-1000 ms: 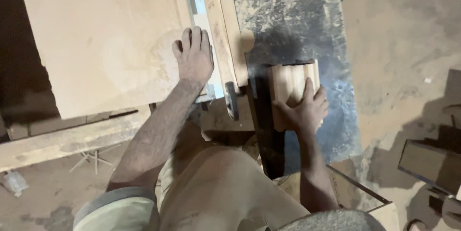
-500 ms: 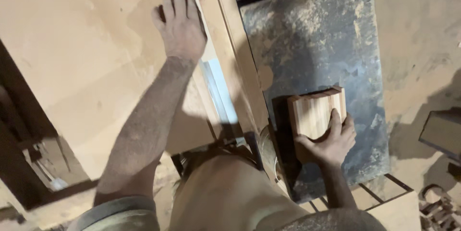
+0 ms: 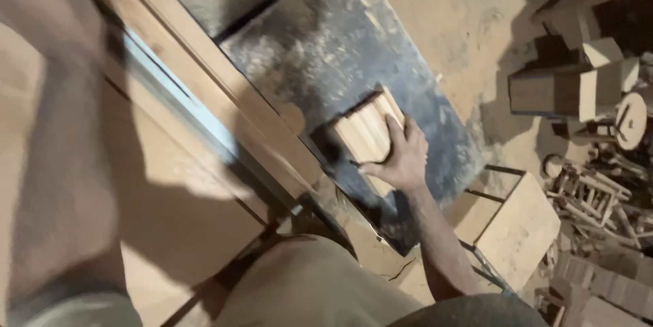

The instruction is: The person cuts small wooden strips on a table saw, sliding each piece along the fence past the blade and setting cut pieces aside. The person then gathers the cut strips, carries them in both hands, and places them into a bucket on the floor.

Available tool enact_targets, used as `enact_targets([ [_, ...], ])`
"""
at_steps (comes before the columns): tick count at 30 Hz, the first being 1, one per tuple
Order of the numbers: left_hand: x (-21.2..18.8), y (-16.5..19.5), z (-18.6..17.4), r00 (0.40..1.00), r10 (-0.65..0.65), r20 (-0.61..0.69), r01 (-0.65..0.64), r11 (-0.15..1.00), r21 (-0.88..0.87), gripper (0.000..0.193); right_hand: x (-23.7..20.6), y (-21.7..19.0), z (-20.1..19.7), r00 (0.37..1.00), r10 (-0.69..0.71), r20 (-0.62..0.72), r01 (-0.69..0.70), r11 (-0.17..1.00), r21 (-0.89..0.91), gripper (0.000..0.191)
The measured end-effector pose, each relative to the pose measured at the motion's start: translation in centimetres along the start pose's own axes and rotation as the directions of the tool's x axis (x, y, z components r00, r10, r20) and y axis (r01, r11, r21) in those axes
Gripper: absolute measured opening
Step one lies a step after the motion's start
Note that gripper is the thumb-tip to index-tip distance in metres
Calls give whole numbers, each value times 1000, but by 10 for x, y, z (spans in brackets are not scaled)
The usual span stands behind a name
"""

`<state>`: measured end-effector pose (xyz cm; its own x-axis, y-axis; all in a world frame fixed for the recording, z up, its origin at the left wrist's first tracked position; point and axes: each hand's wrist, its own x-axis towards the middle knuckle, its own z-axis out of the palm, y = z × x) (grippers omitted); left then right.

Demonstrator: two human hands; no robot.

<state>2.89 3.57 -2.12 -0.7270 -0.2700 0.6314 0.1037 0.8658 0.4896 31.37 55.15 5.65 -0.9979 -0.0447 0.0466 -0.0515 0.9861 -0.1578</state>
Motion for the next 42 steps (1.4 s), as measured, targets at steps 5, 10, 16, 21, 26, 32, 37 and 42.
enact_targets([
  [5,-184,213,-27,559,-9,829,659,612,-438,41,3,-14,-4,994,104,35,-105,994,26,122],
  [10,-257,325,-18,321,-61,945,505,855,-116,73,-8,-30,-12,965,246,-93,-244,969,32,109],
  [16,-261,323,-5,279,-76,957,591,799,-109,51,-18,-18,-26,947,321,17,-321,939,123,113],
  [21,-234,325,-59,686,-187,703,500,823,-270,34,-17,-10,-30,958,279,66,-286,947,145,115],
  [26,-214,263,-160,840,-501,208,537,717,-445,49,-11,-1,-11,967,248,55,-253,960,123,119],
  [32,-235,220,-171,844,-422,331,481,868,-120,44,-5,11,14,989,112,-101,-106,993,57,119],
  [37,-264,230,-152,778,-448,441,394,894,212,46,-11,12,12,995,57,-80,-54,998,34,117],
  [42,-265,225,-148,911,-206,358,103,953,286,49,-9,1,1,993,117,26,-118,993,30,116],
])
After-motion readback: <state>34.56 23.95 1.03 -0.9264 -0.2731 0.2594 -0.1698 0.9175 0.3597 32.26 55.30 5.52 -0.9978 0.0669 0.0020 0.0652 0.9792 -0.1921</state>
